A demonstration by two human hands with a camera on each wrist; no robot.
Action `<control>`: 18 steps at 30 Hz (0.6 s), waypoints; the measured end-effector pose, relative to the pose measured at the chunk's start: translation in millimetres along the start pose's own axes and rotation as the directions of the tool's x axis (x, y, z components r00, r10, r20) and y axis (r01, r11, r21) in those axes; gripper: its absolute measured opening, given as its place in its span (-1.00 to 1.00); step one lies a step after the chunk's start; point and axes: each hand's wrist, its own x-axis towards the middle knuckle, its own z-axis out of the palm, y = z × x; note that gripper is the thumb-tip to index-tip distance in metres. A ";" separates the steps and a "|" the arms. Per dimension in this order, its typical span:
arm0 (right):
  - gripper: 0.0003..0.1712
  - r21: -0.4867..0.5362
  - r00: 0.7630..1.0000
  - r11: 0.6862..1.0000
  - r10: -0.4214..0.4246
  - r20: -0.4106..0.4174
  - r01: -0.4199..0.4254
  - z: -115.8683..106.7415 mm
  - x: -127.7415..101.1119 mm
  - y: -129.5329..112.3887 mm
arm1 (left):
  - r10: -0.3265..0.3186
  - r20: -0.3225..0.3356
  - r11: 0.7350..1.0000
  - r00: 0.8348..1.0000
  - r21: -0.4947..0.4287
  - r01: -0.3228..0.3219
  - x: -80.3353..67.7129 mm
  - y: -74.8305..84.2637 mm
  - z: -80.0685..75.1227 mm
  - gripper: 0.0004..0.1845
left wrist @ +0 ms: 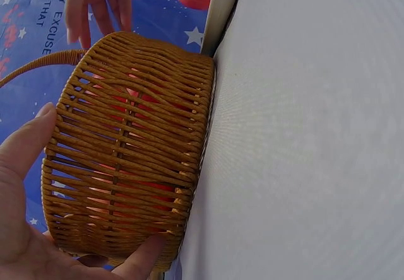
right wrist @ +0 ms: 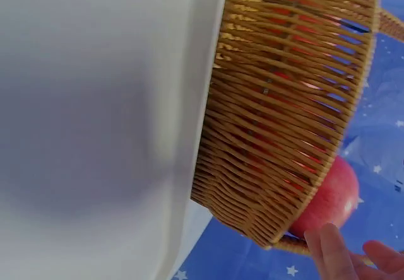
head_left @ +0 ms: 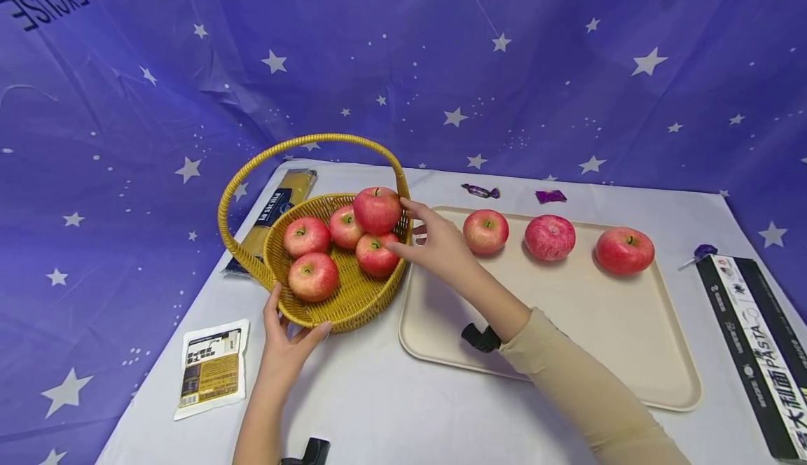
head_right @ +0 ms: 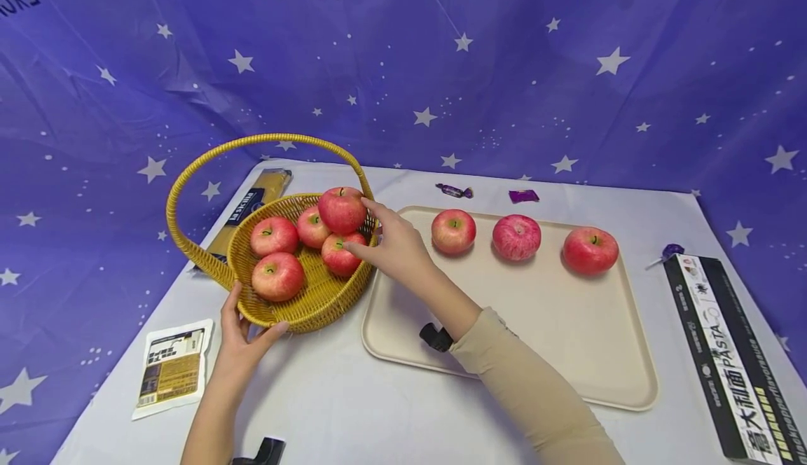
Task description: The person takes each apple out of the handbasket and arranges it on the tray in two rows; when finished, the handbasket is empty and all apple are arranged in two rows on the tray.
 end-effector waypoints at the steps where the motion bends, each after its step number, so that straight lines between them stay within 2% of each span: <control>1: -0.07 -0.010 1.000 1.000 0.004 -0.001 -0.004 3.2 1.9 -0.7 | 0.003 0.000 1.000 1.000 -0.006 -0.003 0.0 -0.1 0.3 0.14; 6: 0.04 -0.112 0.999 0.992 0.050 -0.004 -0.050 16.3 10.0 -2.5 | 0.026 0.004 0.999 1.000 -0.036 -0.025 -0.7 0.4 1.9 0.13; 11: 0.11 -0.097 0.996 0.991 0.089 -0.006 -0.089 26.0 15.3 -6.5 | 0.015 0.005 1.000 1.000 -0.022 -0.015 -0.9 0.0 2.4 0.13; 18: 0.09 -0.134 0.998 0.989 0.066 -0.024 -0.069 40.7 23.1 -10.6 | -0.014 -0.004 1.000 1.000 0.000 0.014 -1.0 0.6 1.2 0.14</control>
